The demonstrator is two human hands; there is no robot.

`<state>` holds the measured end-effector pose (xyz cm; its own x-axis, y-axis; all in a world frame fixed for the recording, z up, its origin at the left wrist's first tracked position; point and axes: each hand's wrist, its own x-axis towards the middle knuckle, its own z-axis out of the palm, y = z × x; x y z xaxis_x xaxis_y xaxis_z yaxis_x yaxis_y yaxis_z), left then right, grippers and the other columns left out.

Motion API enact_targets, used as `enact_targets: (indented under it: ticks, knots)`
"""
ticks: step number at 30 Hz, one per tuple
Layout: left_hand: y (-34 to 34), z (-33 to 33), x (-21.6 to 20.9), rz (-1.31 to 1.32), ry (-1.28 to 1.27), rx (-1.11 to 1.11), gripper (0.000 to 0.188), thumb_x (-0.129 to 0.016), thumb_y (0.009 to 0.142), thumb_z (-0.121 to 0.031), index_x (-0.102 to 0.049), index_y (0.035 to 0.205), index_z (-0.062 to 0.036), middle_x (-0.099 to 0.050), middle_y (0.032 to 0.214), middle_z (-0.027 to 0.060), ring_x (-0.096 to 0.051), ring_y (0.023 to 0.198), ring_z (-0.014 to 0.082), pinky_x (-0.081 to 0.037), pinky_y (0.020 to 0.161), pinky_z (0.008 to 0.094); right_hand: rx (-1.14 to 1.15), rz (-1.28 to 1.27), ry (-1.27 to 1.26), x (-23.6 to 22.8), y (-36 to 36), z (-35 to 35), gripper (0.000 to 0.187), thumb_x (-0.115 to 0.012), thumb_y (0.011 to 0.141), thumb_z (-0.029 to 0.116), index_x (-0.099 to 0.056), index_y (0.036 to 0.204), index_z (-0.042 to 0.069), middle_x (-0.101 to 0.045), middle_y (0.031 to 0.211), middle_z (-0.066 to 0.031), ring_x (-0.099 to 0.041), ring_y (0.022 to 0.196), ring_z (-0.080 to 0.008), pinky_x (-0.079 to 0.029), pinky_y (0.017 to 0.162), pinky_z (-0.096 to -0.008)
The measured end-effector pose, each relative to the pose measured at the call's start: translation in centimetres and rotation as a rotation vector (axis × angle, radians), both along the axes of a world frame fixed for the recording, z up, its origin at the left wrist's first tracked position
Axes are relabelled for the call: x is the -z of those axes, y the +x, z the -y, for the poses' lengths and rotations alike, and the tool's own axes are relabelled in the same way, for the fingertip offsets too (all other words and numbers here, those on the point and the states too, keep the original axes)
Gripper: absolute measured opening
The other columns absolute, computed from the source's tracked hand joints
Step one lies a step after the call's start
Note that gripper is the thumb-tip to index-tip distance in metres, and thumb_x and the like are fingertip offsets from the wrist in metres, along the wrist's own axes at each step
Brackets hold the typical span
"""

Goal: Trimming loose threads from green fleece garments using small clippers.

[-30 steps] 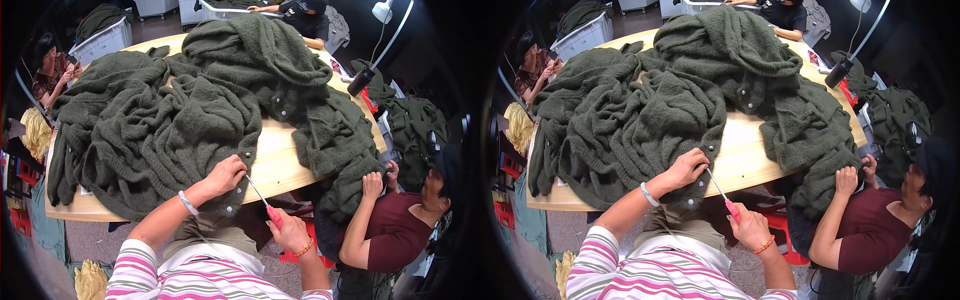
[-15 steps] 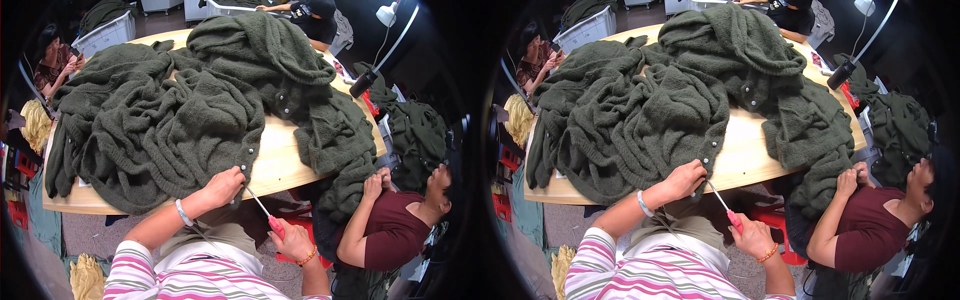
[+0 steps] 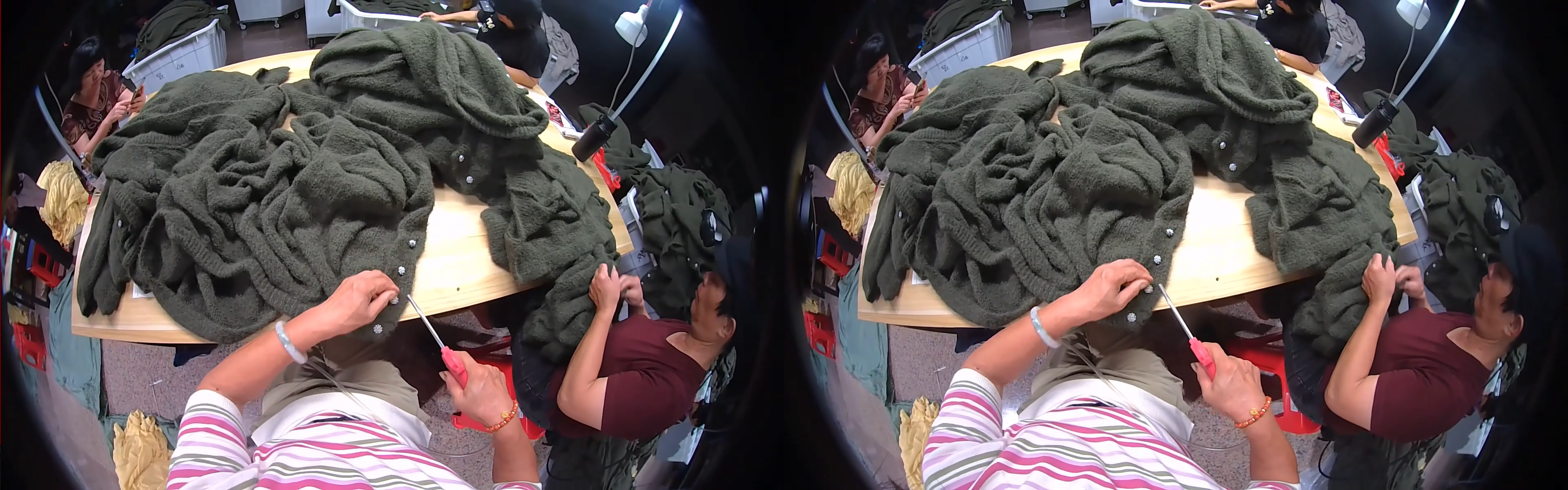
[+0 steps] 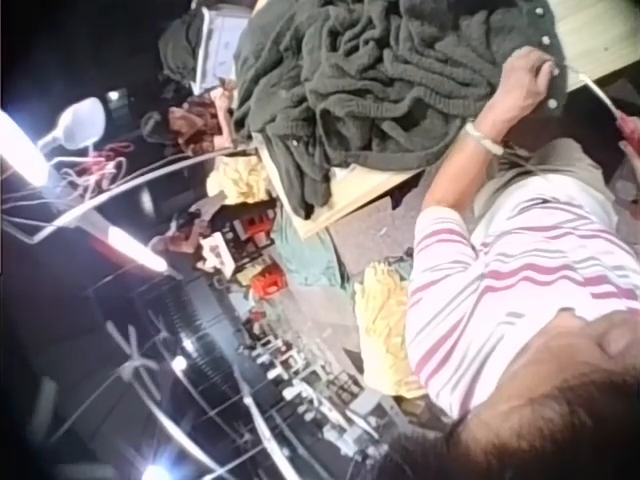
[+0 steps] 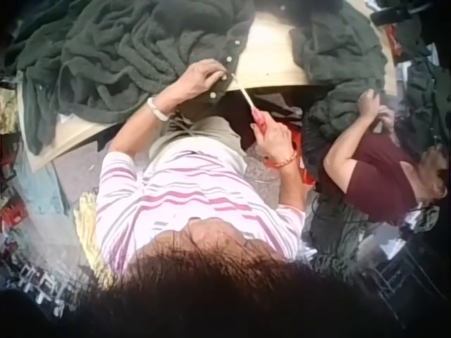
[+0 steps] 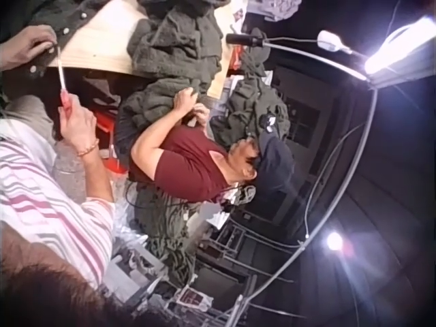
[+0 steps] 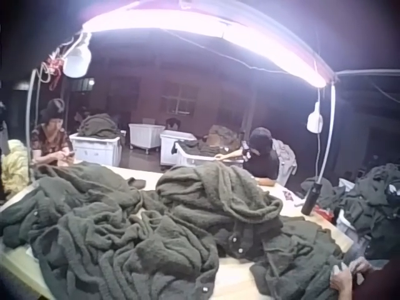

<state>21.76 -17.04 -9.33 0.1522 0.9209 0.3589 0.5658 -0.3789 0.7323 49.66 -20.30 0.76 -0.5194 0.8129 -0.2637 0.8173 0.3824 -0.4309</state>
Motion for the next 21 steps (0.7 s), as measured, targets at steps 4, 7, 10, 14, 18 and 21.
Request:
enact_targets:
  ticks: [4,7,10,14,18,21]
  knots:
    - [0.9,3.9,-3.8,-0.141,0.105,0.041,0.034,-0.073,0.077,-0.014,-0.063,0.108,-0.0040,-0.058,0.107,0.0140,-0.057,0.096,0.0329,-0.048,0.083,0.0408,0.032,-0.026,-0.024,0.2,0.7,0.2,0.037,-0.066,0.085,0.028,-0.057,0.118,0.015,-0.066,0.077,-0.0195,-0.064,0.073,-0.0421,-0.051,0.067,-0.0512]
    - [1.0,5.3,-2.6,-0.224,0.080,0.106,0.034,-0.074,0.076,-0.012,-0.060,0.106,-0.0045,-0.055,0.096,0.0118,-0.057,0.089,0.0308,-0.049,0.077,0.0404,-0.003,-0.007,-0.071,0.1,0.7,0.6,0.037,-0.066,0.085,0.029,-0.057,0.119,0.016,-0.066,0.076,-0.0193,-0.064,0.072,-0.0424,-0.051,0.067,-0.0514]
    - [0.7,5.0,-0.8,-0.301,0.049,0.078,0.016,-0.065,0.079,-0.008,-0.056,0.091,-0.0040,-0.051,0.090,0.0116,-0.054,0.084,0.0294,-0.048,0.073,0.0397,-0.050,0.026,-0.095,0.2,0.4,1.0,0.037,-0.065,0.086,0.030,-0.056,0.118,0.016,-0.065,0.075,-0.0195,-0.063,0.071,-0.0429,-0.051,0.067,-0.0518]
    - [0.3,4.4,-0.3,-0.300,0.030,0.060,0.019,-0.068,0.078,-0.003,-0.059,0.095,-0.0028,-0.056,0.092,0.0123,-0.058,0.085,0.0322,-0.050,0.071,0.0403,-0.111,0.048,-0.089,0.3,0.6,1.9,0.033,-0.063,0.086,0.030,-0.057,0.115,0.017,-0.065,0.074,-0.0201,-0.064,0.070,-0.0432,-0.051,0.067,-0.0528]
    - [-0.8,3.7,-0.8,-0.032,0.030,0.019,0.015,-0.062,0.078,0.006,-0.060,0.092,0.0004,-0.059,0.088,0.0143,-0.063,0.077,0.0315,-0.052,0.065,0.0372,-0.129,0.048,-0.099,-0.6,0.6,2.4,0.030,-0.062,0.086,0.029,-0.057,0.113,0.016,-0.065,0.072,-0.0203,-0.064,0.069,-0.0430,-0.051,0.067,-0.0532]
    - [-1.0,3.5,-0.9,0.021,-0.013,0.011,0.014,-0.060,0.078,0.008,-0.061,0.090,0.0016,-0.061,0.086,0.0147,-0.064,0.073,0.0287,-0.051,0.062,0.0339,-0.141,0.032,-0.086,-0.2,0.5,2.5,0.031,-0.063,0.086,0.031,-0.057,0.113,0.016,-0.065,0.071,-0.0195,-0.064,0.069,-0.0426,-0.051,0.066,-0.0528]
